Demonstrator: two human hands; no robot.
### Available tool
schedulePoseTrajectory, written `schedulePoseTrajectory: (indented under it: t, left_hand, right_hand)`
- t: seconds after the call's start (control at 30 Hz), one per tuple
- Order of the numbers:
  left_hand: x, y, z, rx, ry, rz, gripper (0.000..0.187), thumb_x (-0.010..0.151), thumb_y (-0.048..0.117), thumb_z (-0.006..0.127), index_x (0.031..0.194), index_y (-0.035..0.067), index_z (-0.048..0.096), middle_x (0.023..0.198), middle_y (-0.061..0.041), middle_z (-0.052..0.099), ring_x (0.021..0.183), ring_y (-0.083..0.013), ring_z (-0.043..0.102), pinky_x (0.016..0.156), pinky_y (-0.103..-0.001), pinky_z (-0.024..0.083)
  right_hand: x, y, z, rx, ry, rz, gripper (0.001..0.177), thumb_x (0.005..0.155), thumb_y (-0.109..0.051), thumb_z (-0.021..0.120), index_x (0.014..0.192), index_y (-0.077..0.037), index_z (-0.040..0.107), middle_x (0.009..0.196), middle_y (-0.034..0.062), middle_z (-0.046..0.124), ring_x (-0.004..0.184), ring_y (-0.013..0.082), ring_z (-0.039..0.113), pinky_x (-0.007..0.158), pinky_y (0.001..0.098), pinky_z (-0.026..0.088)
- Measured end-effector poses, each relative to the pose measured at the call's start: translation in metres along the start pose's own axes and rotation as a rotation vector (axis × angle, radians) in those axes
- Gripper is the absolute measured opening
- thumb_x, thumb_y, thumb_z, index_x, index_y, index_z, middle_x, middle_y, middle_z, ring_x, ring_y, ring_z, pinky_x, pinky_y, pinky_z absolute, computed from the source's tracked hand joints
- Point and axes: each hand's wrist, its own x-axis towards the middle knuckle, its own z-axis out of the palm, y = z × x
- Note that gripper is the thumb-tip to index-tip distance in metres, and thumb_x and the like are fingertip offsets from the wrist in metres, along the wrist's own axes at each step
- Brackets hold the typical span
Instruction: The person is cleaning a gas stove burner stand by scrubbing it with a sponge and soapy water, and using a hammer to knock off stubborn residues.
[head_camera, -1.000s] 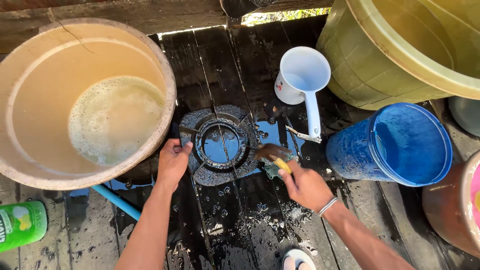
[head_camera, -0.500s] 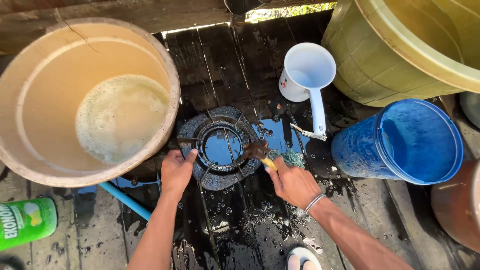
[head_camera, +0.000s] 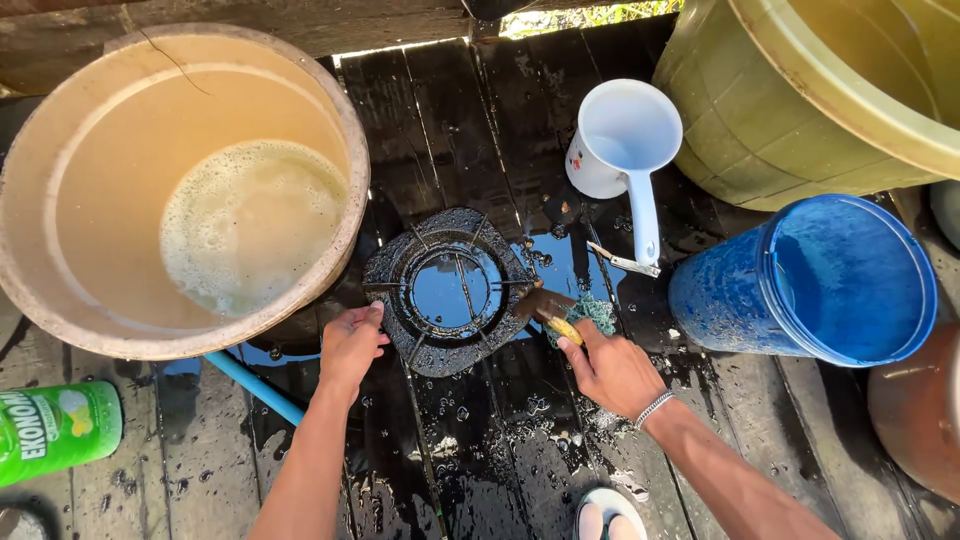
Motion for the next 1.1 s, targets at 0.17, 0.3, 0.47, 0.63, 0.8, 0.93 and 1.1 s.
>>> schedulePoseTrajectory:
  t: [0.17,0.3,0.47,0.63,0.8,0.93,1.1]
  left_hand:
    - [0.007,-0.009,0.001,-0.08,-0.001,-0.037,0.047,0.091,0.035,0.072,0.121,-0.001,0.065,0.098,-0.007,0.071,0.079,-0.015,0.068,0.07,-0.032,0.056]
    - [-0.01,0.015,-0.002,-0.11,-0.015,-0.081,0.046,0.093,0.04,0.074,0.115,-0.001,0.067,0.096,-0.007,0.066,0.078,-0.0147,0.065,0.071,-0.029,0.055]
    - [-0.007,0.01,0.01,-0.092,-0.012,0.203,0.044,0.09,0.027,0.075,0.121,0.0,0.058,0.094,-0.011,0.066,0.082,-0.0153,0.065,0.074,-0.03,0.055]
    - [-0.026,0.015,0.042,-0.069,0.183,0.46,0.052,0.093,0.011,0.073,0.129,-0.004,0.039,0.113,-0.015,0.063,0.105,-0.0207,0.061,0.098,-0.032,0.044]
    - [-0.029,0.013,0.053,-0.221,0.188,0.531,0.047,0.098,0.004,0.061,0.134,-0.002,0.031,0.13,-0.019,0.054,0.122,-0.023,0.053,0.108,-0.034,0.037]
    - [-0.03,0.012,0.049,-0.127,0.2,0.519,0.047,0.098,0.005,0.061,0.134,-0.002,0.03,0.128,-0.02,0.054,0.12,-0.0242,0.055,0.108,-0.035,0.037]
    - [-0.029,-0.001,0.051,-0.093,0.242,0.565,0.053,0.099,0.004,0.06,0.138,-0.002,0.025,0.13,-0.024,0.054,0.122,-0.0276,0.055,0.108,-0.038,0.036]
  right_hand:
    - [-0.005,0.008,0.003,-0.026,-0.118,-0.058,0.027,0.101,-0.034,0.053,0.102,-0.007,0.053,0.046,0.0159,0.056,0.041,0.039,0.059,0.044,0.0528,0.046]
    - [-0.004,0.007,0.008,-0.052,-0.121,-0.079,0.028,0.1,-0.034,0.052,0.102,-0.007,0.052,0.045,0.0158,0.056,0.04,0.0396,0.058,0.044,0.0533,0.045]
    - [0.0,0.012,0.01,-0.057,-0.119,-0.044,0.029,0.103,-0.034,0.049,0.102,-0.005,0.051,0.047,0.0175,0.058,0.044,0.0417,0.059,0.048,0.0541,0.048]
    - [0.005,0.0,0.005,-0.061,-0.06,-0.019,0.031,0.102,-0.035,0.051,0.099,-0.004,0.051,0.052,0.0191,0.061,0.049,0.0433,0.061,0.048,0.0571,0.049]
    - [0.011,-0.012,-0.008,0.06,0.141,-0.084,0.028,0.102,-0.03,0.051,0.108,-0.002,0.05,0.051,0.0191,0.059,0.044,0.0428,0.06,0.042,0.0545,0.048]
    - [0.017,-0.009,0.002,-0.042,-0.058,-0.002,0.028,0.104,-0.031,0.045,0.105,-0.003,0.048,0.05,0.0158,0.061,0.041,0.0383,0.062,0.042,0.052,0.052]
    - [0.021,-0.001,0.006,-0.167,-0.068,0.013,0.03,0.105,-0.032,0.045,0.102,-0.002,0.046,0.053,0.0198,0.062,0.046,0.0414,0.062,0.045,0.054,0.051]
